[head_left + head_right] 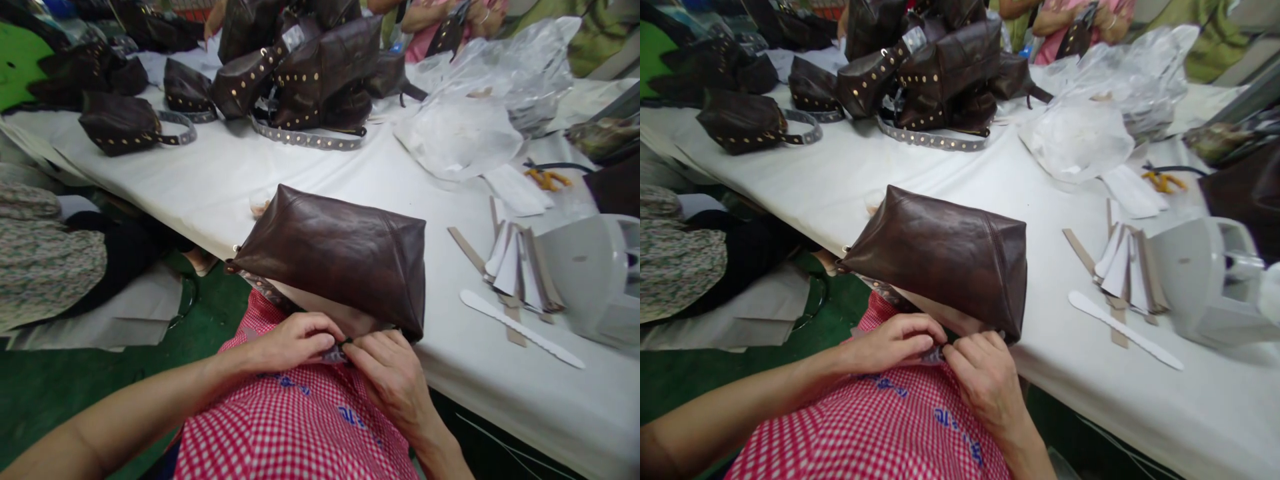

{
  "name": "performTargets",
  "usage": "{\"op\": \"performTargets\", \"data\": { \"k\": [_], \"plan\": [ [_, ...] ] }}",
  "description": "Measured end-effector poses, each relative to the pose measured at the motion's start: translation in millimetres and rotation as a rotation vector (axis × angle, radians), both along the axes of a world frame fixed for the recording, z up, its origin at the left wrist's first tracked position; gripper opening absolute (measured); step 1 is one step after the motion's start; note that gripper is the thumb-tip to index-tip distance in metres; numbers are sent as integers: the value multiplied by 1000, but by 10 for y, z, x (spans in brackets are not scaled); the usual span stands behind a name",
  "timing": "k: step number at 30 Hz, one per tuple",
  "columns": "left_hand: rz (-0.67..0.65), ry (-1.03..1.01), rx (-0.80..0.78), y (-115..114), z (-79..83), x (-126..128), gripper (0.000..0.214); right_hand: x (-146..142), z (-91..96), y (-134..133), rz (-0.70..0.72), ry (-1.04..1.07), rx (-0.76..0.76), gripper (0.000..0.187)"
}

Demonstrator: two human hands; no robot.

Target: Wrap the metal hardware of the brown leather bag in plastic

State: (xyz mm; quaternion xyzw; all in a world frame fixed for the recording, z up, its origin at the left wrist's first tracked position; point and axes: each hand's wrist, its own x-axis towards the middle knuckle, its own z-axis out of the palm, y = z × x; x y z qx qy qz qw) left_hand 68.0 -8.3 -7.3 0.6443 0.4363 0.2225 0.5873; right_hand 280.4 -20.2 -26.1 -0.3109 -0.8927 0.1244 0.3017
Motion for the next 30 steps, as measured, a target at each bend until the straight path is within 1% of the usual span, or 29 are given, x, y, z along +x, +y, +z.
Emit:
{"op": "performTargets", "data": {
  "k": [2,4,7,10,14,16,18,23,27,30],
  "plan": [
    [-52,-14,83,44,-15,-12,22,4,16,7,9,14,-9,28],
    [-118,-16,192,83,-53,-21,21,10,38,12,19,21,-25,26],
    [-201,8,315,119,-114,-26,23,21,68,11,27,33,-46,25],
    [-289,41,392,138,-138,-29,24,27,81,2,31,40,-59,26],
    [-443,110,481,149,-121,-44,22,25,70,-12,46,18,-78,28],
    [-480,125,524,145,-115,-47,21,23,57,-17,52,-6,-88,30],
    [-476,121,537,135,-118,-38,21,22,43,-19,59,-31,-104,31],
    [-377,109,486,116,-154,39,17,27,7,-12,62,-95,-128,35],
    [-315,160,451,139,-179,102,14,27,-19,16,52,-111,-135,30],
    [-286,193,403,168,-161,131,11,25,-12,60,52,-117,-143,26]
  ]
}}
